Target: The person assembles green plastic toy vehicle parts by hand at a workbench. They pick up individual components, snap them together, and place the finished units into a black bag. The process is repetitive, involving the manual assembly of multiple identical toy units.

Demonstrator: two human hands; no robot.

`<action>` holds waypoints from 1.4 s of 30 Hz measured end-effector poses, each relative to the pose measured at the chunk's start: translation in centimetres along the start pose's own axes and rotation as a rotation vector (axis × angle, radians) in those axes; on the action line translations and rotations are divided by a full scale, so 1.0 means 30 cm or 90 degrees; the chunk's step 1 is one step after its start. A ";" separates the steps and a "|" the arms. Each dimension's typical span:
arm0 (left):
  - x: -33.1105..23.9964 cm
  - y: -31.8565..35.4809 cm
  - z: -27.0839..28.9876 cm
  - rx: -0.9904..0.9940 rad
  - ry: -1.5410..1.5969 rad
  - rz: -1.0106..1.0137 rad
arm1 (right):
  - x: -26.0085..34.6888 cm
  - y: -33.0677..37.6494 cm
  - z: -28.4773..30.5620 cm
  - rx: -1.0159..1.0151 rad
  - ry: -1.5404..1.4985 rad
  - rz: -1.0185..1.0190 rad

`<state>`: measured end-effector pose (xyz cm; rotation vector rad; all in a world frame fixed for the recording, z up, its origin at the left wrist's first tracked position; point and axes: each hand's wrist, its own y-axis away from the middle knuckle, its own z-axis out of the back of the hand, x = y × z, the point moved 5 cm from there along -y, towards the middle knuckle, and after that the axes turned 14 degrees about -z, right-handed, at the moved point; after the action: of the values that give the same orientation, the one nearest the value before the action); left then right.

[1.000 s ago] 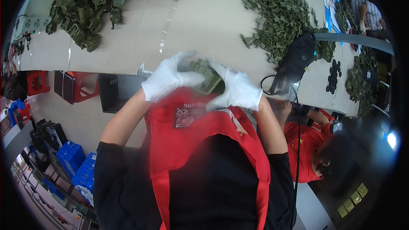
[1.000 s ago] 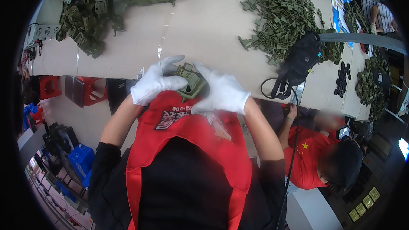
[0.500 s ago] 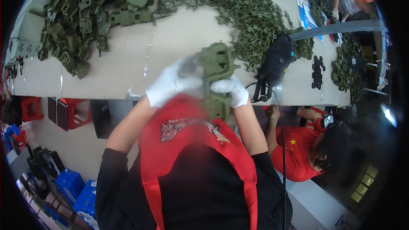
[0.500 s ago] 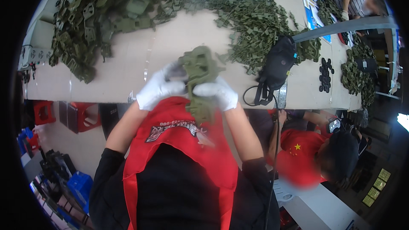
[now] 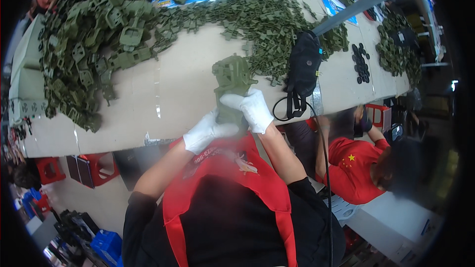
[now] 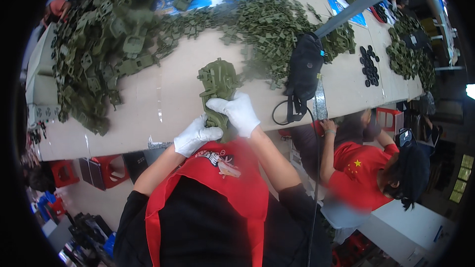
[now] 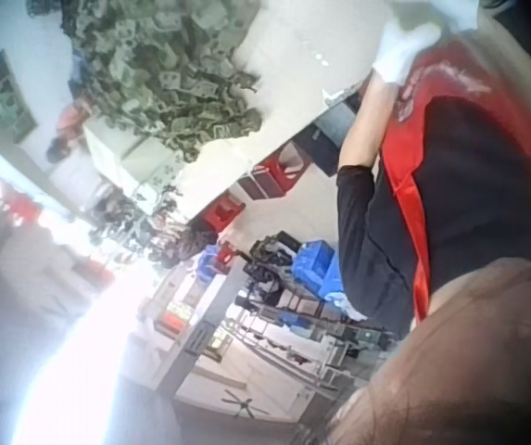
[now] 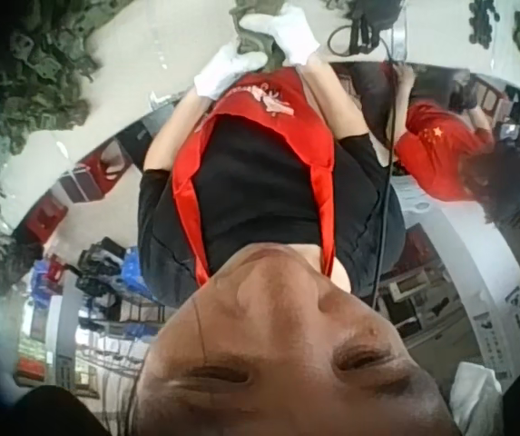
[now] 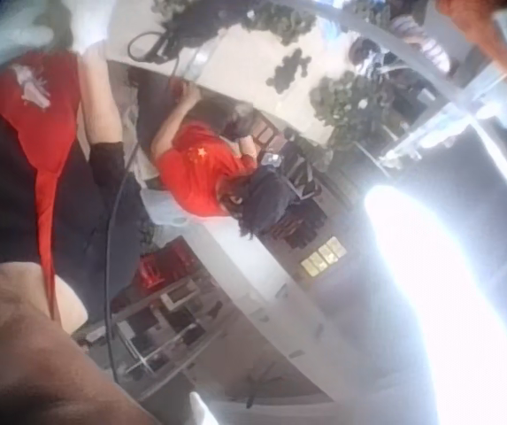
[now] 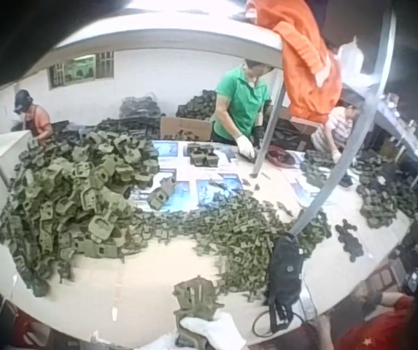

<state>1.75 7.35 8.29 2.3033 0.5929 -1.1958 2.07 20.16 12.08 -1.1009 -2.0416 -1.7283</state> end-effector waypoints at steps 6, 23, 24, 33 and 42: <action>0.009 0.022 0.035 -0.145 -0.044 0.030 | 0.151 -0.063 0.517 -0.182 -0.286 0.291; 0.020 0.009 0.465 -0.425 -0.338 0.044 | 0.256 -0.329 1.993 -0.686 -0.119 0.218; 0.032 -0.001 0.598 -0.515 -0.403 -0.053 | 0.269 -0.301 1.966 -0.800 -0.083 0.164; -0.448 -0.118 1.272 -0.912 -0.541 -0.166 | 0.362 -0.356 0.825 -0.703 -0.148 0.573; -0.272 -0.142 0.659 -0.481 -0.185 -0.253 | 0.085 -0.527 -0.254 0.011 0.087 0.197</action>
<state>-17.44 -2.15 4.20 1.3910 1.1830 -1.1719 -12.46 13.89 4.04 -1.1857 -1.6995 -1.5810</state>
